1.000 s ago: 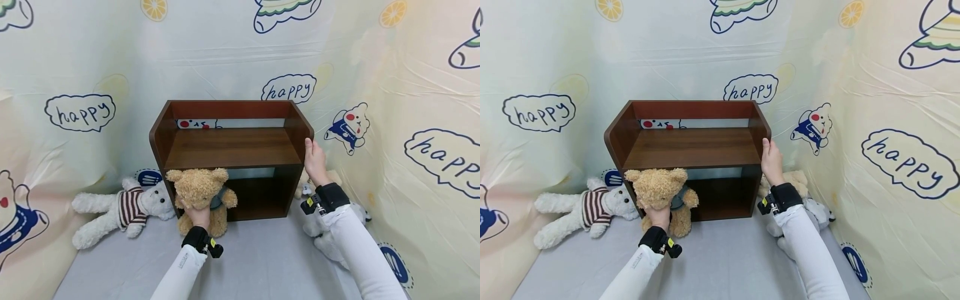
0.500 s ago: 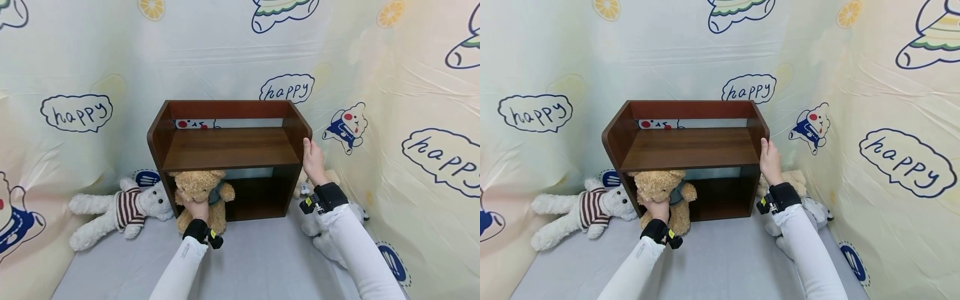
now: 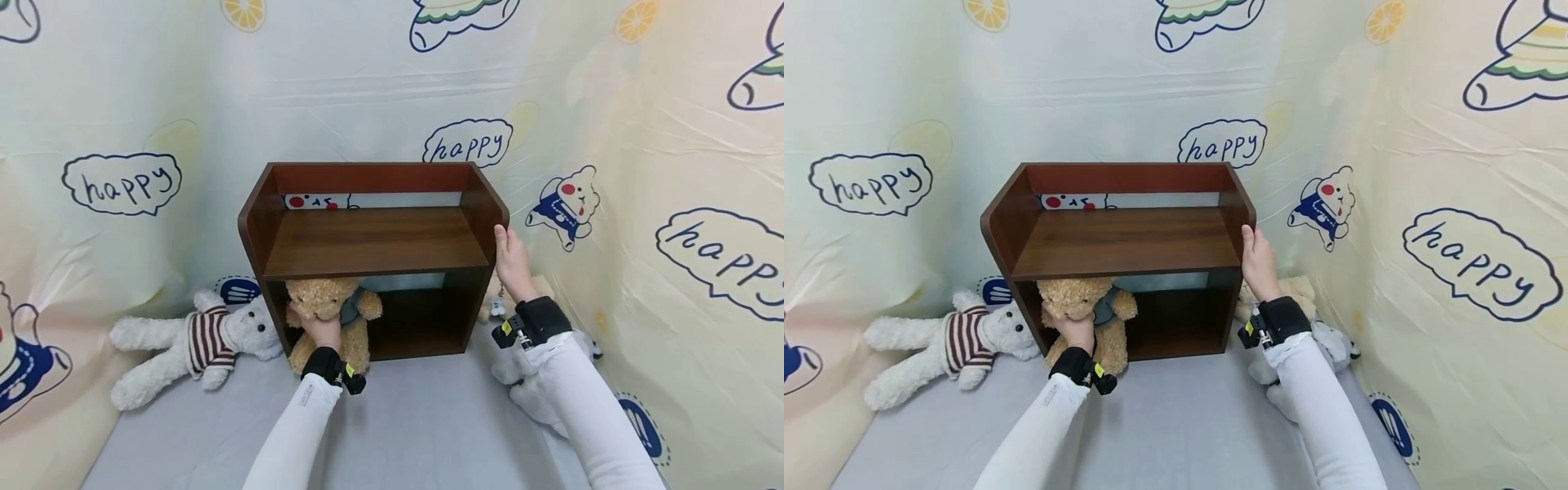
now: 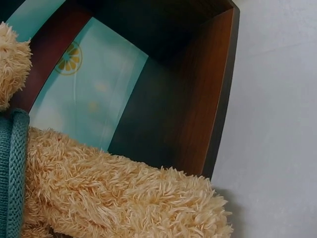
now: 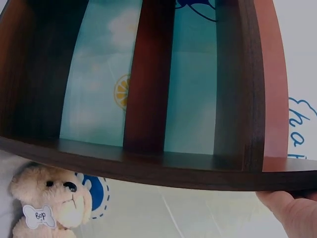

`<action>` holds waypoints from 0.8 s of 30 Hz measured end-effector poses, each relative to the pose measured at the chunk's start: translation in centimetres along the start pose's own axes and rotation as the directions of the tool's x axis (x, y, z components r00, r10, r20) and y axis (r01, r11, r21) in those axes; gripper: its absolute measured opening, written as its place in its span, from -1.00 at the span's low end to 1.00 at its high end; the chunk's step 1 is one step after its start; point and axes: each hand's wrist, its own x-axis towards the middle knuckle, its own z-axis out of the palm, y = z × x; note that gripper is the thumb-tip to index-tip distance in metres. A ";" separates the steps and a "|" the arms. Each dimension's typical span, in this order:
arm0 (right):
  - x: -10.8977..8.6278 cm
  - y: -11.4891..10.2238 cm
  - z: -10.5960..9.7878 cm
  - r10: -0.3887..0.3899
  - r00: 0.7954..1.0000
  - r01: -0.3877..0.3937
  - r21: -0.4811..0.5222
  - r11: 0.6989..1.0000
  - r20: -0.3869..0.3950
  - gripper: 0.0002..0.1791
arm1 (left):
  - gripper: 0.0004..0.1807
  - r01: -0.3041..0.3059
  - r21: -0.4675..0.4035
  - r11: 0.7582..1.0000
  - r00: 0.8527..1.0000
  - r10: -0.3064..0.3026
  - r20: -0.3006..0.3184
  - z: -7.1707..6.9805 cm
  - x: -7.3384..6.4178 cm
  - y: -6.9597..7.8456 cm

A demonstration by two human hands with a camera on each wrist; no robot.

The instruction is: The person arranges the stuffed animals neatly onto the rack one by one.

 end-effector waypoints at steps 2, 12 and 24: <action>0.0 0.1 -0.2 -0.005 1.000 0.005 -0.005 1.000 -0.005 -0.39 | -0.29 -0.064 0.257 0.964 0.997 0.072 -0.021 -0.2 0.1 -0.5; 0.0 0.2 -0.6 -0.031 0.999 0.028 -0.086 0.996 -0.031 -0.45 | -0.15 -0.210 0.691 0.692 0.970 0.237 0.057 -0.7 0.6 -1.7; 0.1 -0.1 -0.3 -0.037 0.999 0.035 -0.097 0.995 -0.015 -0.48 | -0.06 -0.202 0.765 0.612 0.973 0.215 0.085 -0.7 2.0 -1.7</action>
